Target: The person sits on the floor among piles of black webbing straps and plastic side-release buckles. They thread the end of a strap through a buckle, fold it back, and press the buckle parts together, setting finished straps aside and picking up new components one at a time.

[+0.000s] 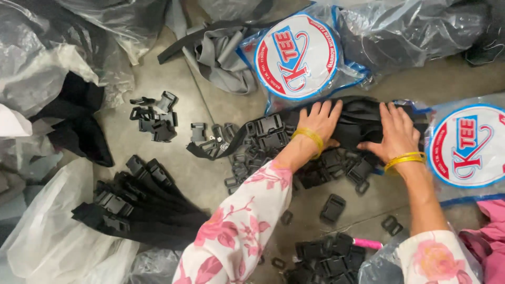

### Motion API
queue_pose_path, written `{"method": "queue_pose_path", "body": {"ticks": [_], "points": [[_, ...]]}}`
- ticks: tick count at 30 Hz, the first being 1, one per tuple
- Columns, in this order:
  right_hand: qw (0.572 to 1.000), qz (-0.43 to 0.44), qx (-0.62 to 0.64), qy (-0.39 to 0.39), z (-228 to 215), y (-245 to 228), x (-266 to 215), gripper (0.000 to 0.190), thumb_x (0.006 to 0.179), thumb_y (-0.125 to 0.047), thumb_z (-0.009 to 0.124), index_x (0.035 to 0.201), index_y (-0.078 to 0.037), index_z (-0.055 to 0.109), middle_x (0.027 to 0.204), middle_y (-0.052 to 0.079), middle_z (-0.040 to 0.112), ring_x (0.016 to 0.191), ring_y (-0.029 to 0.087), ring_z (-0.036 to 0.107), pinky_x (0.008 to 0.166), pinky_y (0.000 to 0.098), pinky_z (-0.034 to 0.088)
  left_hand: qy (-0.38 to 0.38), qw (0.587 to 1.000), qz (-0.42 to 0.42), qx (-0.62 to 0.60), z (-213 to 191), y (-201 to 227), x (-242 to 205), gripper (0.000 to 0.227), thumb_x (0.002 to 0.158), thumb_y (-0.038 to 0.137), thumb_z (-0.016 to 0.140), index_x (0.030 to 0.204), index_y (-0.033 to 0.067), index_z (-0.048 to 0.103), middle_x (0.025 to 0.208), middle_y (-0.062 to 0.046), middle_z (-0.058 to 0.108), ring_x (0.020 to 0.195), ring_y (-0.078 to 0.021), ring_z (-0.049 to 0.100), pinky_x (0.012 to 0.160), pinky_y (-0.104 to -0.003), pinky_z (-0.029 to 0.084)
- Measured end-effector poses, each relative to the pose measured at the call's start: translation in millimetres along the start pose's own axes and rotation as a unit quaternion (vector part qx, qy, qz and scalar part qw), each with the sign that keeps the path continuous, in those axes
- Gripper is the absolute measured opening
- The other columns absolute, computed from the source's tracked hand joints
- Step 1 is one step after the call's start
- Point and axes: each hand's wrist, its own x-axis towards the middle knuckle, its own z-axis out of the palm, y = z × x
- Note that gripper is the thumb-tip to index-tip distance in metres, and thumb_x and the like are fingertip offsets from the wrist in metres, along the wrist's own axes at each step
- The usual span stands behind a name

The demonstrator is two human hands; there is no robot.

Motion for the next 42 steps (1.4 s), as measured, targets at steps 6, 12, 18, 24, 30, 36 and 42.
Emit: {"method": "queue_pose_path", "body": {"ticks": [6, 12, 18, 24, 30, 36, 42], "points": [[0.98, 0.125, -0.094, -0.125, -1, 0, 1, 0.083, 0.075, -0.022, 0.08, 0.153, -0.023, 0.051, 0.143, 0.011, 0.058, 0.133, 0.039, 0.052, 0.107, 0.058, 0.041, -0.006, 0.998, 0.034, 0.055, 31, 7, -3, 0.06, 0.075, 0.02, 0.08, 0.131, 0.0176, 0.058, 0.119, -0.004, 0.062, 0.114, -0.029, 0.06, 0.089, -0.053, 0.049], [0.984, 0.154, 0.046, -0.08, 54, 53, -60, 0.033, 0.085, -0.015, 0.071, 0.117, -0.007, 0.071, 0.112, 0.021, 0.072, 0.102, 0.045, 0.066, 0.084, 0.0521, 0.053, 0.055, 0.987, 0.148, 0.009, 25, 35, -24, 0.042, 0.083, 0.014, 0.074, 0.123, 0.0159, 0.06, 0.112, -0.006, 0.063, 0.107, -0.0296, 0.064, 0.083, -0.049, 0.051], [0.932, 0.273, 0.24, 0.0, -56, 43, -155, 0.033, 0.077, -0.002, 0.073, 0.11, -0.001, 0.072, 0.096, 0.009, 0.074, 0.083, 0.018, 0.067, 0.073, 0.0355, 0.053, -0.01, 0.982, 0.187, -0.01, -46, 7, -50, 0.063, 0.072, 0.029, 0.08, 0.128, 0.0138, 0.055, 0.106, -0.01, 0.067, 0.102, -0.0349, 0.066, 0.081, -0.049, 0.053], [0.856, 0.285, 0.413, 0.121, -72, 44, -268, 0.031, 0.094, -0.015, 0.069, 0.12, 0.001, 0.067, 0.107, 0.01, 0.072, 0.095, 0.016, 0.068, 0.089, 0.0335, 0.054, 0.019, 0.994, 0.104, -0.016, -77, -28, -121, 0.014, 0.097, 0.023, 0.069, 0.107, 0.0138, 0.068, 0.101, -0.008, 0.071, 0.097, -0.034, 0.069, 0.077, -0.047, 0.055], [0.934, 0.356, 0.024, -0.032, -35, -1, -335, 0.111, 0.07, -0.018, 0.088, 0.163, -0.004, 0.03, 0.121, 0.031, 0.065, 0.102, 0.047, 0.063, 0.087, 0.053, 0.05, 0.015, 0.988, 0.095, -0.123, -50, -45, -199, 0.015, 0.089, 0.02, 0.066, 0.101, 0.0113, 0.069, 0.099, -0.009, 0.072, 0.095, -0.0339, 0.069, 0.078, -0.045, 0.055], [0.956, 0.277, 0.071, 0.066, -87, -60, -355, 0.087, 0.078, -0.01, 0.07, 0.161, -0.01, 0.043, 0.141, 0.025, 0.053, 0.108, 0.039, 0.064, 0.096, 0.05, 0.049, -0.034, 0.986, 0.037, -0.157, -7, -58, -283, 0.018, 0.091, 0.016, 0.066, 0.107, 0.0094, 0.066, 0.1, -0.013, 0.069, 0.094, -0.0363, 0.068, 0.078, -0.046, 0.054], [0.99, 0.101, -0.024, 0.097, -100, -129, -329, 0.046, 0.092, -0.007, 0.069, 0.138, -0.009, 0.064, 0.139, 0.015, 0.061, 0.129, 0.033, 0.056, 0.113, 0.0411, 0.042, 0.011, 0.977, 0.031, -0.209, 44, -54, -348, 0.018, 0.092, 0.017, 0.067, 0.109, 0.0101, 0.066, 0.101, -0.015, 0.067, 0.096, -0.0385, 0.066, 0.082, -0.047, 0.054]]}}
